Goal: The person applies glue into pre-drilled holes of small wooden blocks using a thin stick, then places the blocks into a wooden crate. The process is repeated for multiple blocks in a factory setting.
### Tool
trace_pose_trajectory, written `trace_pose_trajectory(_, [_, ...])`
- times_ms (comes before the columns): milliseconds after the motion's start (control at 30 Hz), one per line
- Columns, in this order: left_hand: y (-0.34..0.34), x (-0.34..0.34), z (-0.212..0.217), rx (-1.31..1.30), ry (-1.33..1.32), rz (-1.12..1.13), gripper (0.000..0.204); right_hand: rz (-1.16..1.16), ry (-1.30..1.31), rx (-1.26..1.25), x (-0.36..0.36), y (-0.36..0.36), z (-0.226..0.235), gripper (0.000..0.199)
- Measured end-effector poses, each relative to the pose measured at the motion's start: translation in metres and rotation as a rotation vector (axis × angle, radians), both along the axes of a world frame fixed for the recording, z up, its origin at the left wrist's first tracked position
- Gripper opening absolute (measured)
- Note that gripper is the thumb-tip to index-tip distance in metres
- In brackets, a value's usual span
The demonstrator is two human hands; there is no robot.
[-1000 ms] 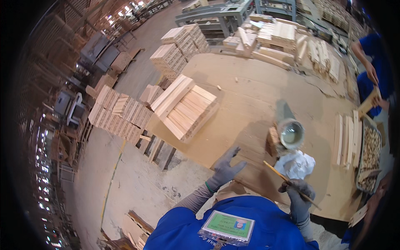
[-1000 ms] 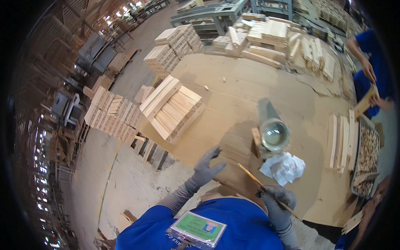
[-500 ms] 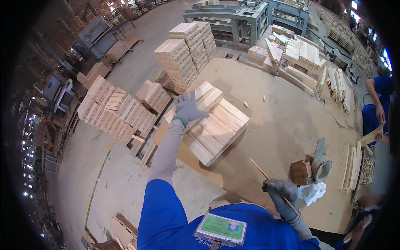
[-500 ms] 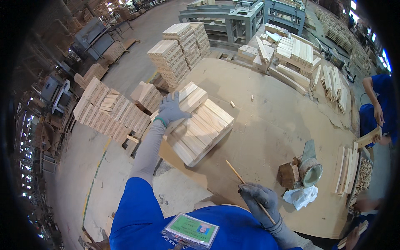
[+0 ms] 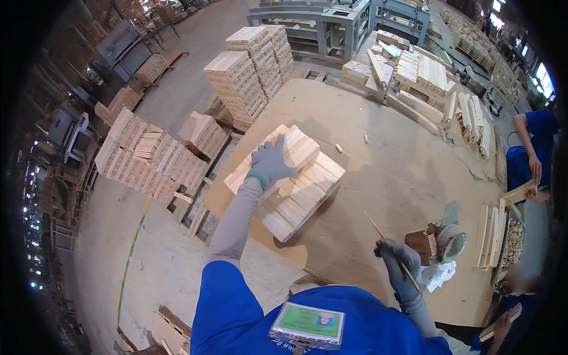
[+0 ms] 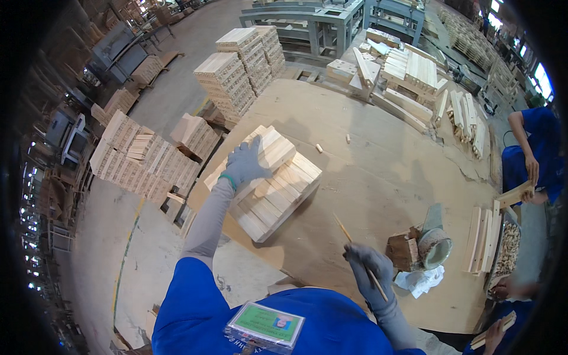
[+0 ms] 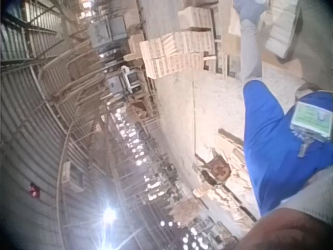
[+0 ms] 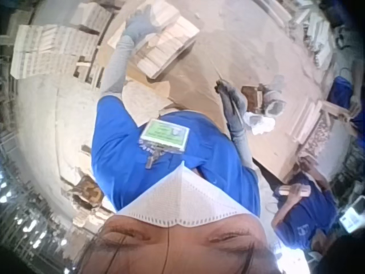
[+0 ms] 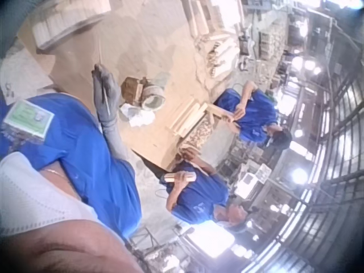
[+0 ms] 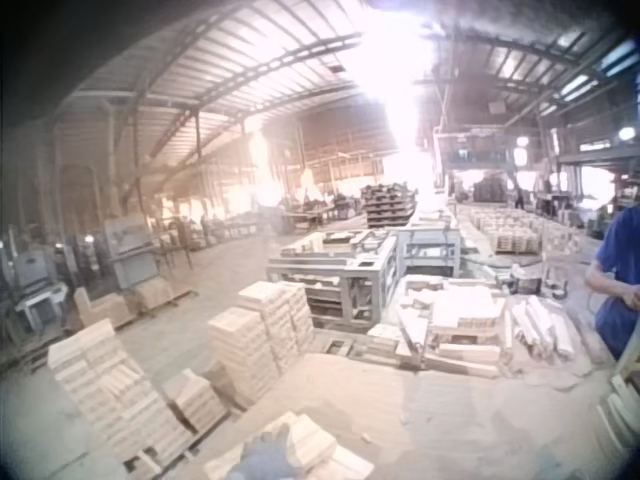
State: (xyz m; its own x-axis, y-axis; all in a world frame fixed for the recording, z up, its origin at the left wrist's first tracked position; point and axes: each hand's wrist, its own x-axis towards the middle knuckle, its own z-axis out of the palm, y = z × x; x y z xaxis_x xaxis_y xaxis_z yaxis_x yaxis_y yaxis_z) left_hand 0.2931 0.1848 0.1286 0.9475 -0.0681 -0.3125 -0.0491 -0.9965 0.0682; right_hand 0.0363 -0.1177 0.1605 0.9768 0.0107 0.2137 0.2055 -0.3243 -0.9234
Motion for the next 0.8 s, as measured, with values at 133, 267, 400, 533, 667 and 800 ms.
trace_pose_trajectory(133, [-0.033,-0.043,0.004,-0.034,0.020,-0.071,0.117,-0.096,0.073,0.244,0.052,0.011,-0.011,0.029])
trace_pose_trajectory(267, [-0.051,-0.075,-0.016,0.003,-0.164,-0.153,0.112,-0.080,0.103,0.489,0.124,0.027,-0.063,0.038])
trace_pose_trajectory(400, [-0.051,-0.094,-0.041,0.000,-0.436,-0.219,0.102,-0.055,-0.082,0.119,0.187,0.049,-0.121,0.046])
trace_pose_trajectory(533, [-0.046,-0.100,-0.046,-0.084,-0.471,-0.259,0.093,-0.033,-0.082,0.040,0.194,0.069,-0.115,0.049])
trace_pose_trajectory(667, [-0.050,-0.111,-0.037,-0.112,-0.459,-0.354,0.087,-0.056,-0.108,0.007,0.177,0.057,-0.140,0.050])
trace_pose_trajectory(800, [-0.044,-0.123,-0.043,-0.145,-0.440,-0.456,0.082,-0.032,0.063,0.253,0.140,0.059,-0.119,0.045])
